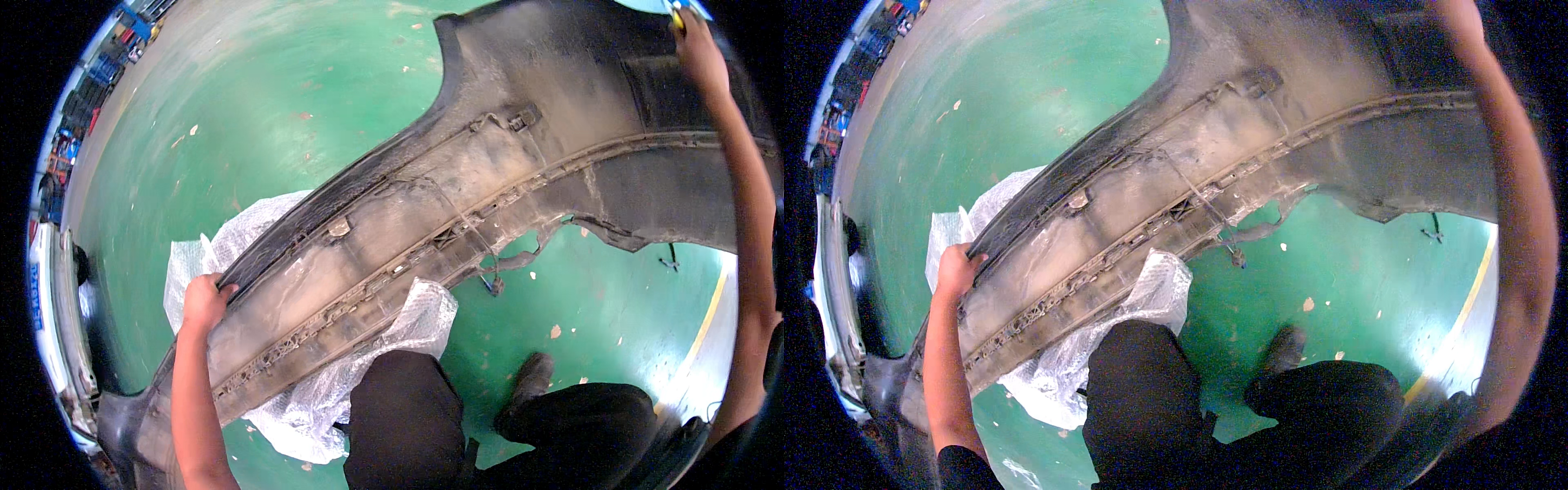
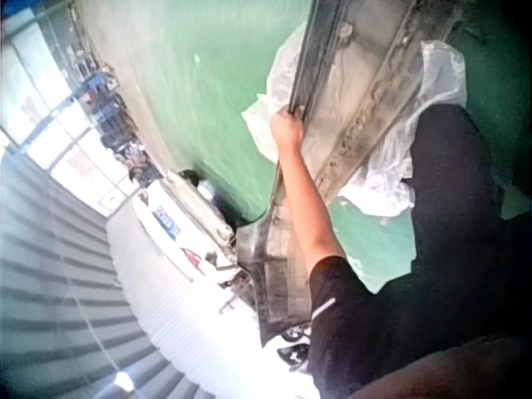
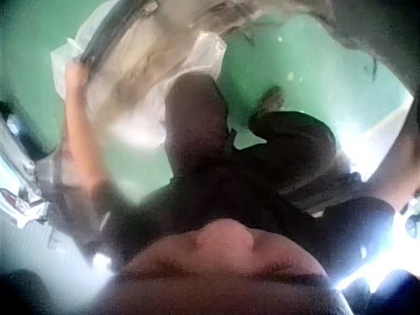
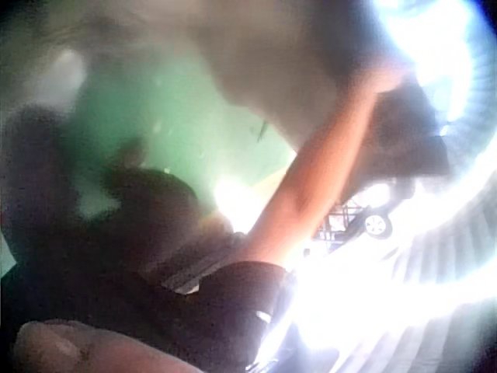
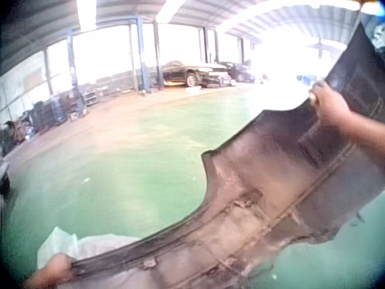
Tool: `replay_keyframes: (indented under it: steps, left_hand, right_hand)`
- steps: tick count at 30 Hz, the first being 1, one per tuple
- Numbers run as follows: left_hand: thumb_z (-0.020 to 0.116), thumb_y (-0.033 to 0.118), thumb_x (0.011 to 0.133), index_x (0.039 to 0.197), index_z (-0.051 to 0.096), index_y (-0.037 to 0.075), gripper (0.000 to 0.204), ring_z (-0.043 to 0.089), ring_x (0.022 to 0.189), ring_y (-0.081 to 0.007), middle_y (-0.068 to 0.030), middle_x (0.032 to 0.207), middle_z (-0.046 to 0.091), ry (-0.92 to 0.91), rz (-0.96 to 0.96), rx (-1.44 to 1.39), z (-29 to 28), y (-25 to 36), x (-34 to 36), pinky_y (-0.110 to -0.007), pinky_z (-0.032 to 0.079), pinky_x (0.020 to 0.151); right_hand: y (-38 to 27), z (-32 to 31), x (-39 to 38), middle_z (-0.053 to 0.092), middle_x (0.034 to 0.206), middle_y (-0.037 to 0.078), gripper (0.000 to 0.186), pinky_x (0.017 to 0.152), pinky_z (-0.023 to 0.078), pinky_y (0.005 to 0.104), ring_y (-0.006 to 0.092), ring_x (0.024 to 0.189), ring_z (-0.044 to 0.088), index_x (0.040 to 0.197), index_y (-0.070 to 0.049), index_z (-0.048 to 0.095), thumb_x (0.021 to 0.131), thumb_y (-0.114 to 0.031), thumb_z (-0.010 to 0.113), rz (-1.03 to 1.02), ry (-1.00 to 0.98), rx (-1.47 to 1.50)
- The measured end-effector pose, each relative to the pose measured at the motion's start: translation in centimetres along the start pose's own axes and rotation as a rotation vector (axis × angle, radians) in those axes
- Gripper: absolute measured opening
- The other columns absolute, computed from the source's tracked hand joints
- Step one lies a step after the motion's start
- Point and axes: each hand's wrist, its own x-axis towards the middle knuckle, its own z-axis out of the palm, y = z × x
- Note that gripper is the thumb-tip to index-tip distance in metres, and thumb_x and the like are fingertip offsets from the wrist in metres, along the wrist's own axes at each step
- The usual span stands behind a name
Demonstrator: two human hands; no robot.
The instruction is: The person removes bubble wrap from a black car bumper using a utility knife, then positions a trim piece against the bumper. They use the knife to scrape and remove old adhesive or residue from the bumper's mounting surface.
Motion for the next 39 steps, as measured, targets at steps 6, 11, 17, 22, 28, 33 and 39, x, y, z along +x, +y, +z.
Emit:
replay_keyframes:
  steps: [6,11,17,22,28,33,39]
  left_hand:
    - [0.078,0.030,0.082,0.093,0.075,0.004,0.029,0.068,0.086,-0.0417,-0.0230,0.088,0.071,-0.015,-0.163,0.071,-0.3,-1.5,-2.1,-0.050,0.053,0.080]
    - [0.078,0.034,0.083,0.096,0.076,0.008,0.030,0.069,0.092,-0.0392,-0.0209,0.095,0.072,0.004,-0.135,0.073,1.3,-0.9,-0.1,-0.049,0.054,0.081]
    - [0.078,0.037,0.083,0.098,0.076,0.010,0.031,0.070,0.094,-0.0378,-0.0185,0.097,0.073,0.020,-0.156,0.069,2.3,-2.8,0.0,-0.048,0.054,0.084]
    - [0.078,0.036,0.082,0.099,0.077,0.011,0.030,0.070,0.095,-0.0377,-0.0183,0.099,0.073,-0.008,-0.221,0.053,2.1,-3.7,-1.0,-0.048,0.054,0.085]
    - [0.078,0.036,0.081,0.101,0.075,0.008,0.034,0.069,0.096,-0.0387,-0.0206,0.099,0.072,0.096,-0.113,0.105,2.9,-2.5,-0.7,-0.049,0.054,0.085]
    - [0.079,0.036,0.081,0.098,0.075,0.009,0.033,0.069,0.094,-0.0386,-0.0201,0.096,0.073,0.069,-0.167,0.095,2.0,-1.5,-0.9,-0.049,0.055,0.084]
    - [0.080,0.035,0.081,0.094,0.075,0.007,0.031,0.069,0.092,-0.0396,-0.0200,0.092,0.072,0.108,-0.160,0.067,2.3,-1.7,-0.7,-0.050,0.054,0.081]
  right_hand:
    - [-19.6,-7.3,-19.9,0.065,0.106,0.016,0.043,0.084,0.055,0.0455,0.0378,0.095,0.065,0.109,-0.008,0.065,0.069,-0.010,0.080,-0.235,-0.534,0.884]
    - [-31.6,-10.0,-32.5,0.065,0.109,0.024,0.064,0.086,0.056,0.0497,0.0408,0.099,0.068,0.112,-0.002,0.059,0.080,-0.056,0.076,0.069,-1.197,0.906]
    - [-36.5,-11.8,-38.1,0.069,0.100,0.027,0.047,0.083,0.055,0.0514,0.0421,0.098,0.067,0.121,-0.007,0.055,0.086,-0.033,0.071,0.388,-1.256,0.924]
    - [-35.9,-10.9,-51.2,0.070,0.092,0.024,0.032,0.081,0.054,0.0519,0.0443,0.091,0.067,0.100,-0.004,0.065,0.084,-0.031,0.071,0.415,-1.324,0.982]
    - [-34.1,-9.8,-57.8,0.071,0.093,0.022,0.038,0.080,0.053,0.0498,0.0428,0.090,0.068,0.094,-0.003,0.066,0.083,-0.038,0.076,0.598,-1.450,0.961]
    - [-34.3,-9.0,-55.8,0.072,0.100,0.022,0.045,0.083,0.054,0.0483,0.0402,0.096,0.069,0.102,-0.002,0.066,0.079,-0.038,0.080,0.571,-1.497,0.904]
    - [-30.3,-7.4,-54.3,0.067,0.119,0.026,0.063,0.095,0.052,0.0449,0.0401,0.112,0.065,0.125,0.004,0.059,0.077,-0.030,0.080,0.636,-1.510,0.752]
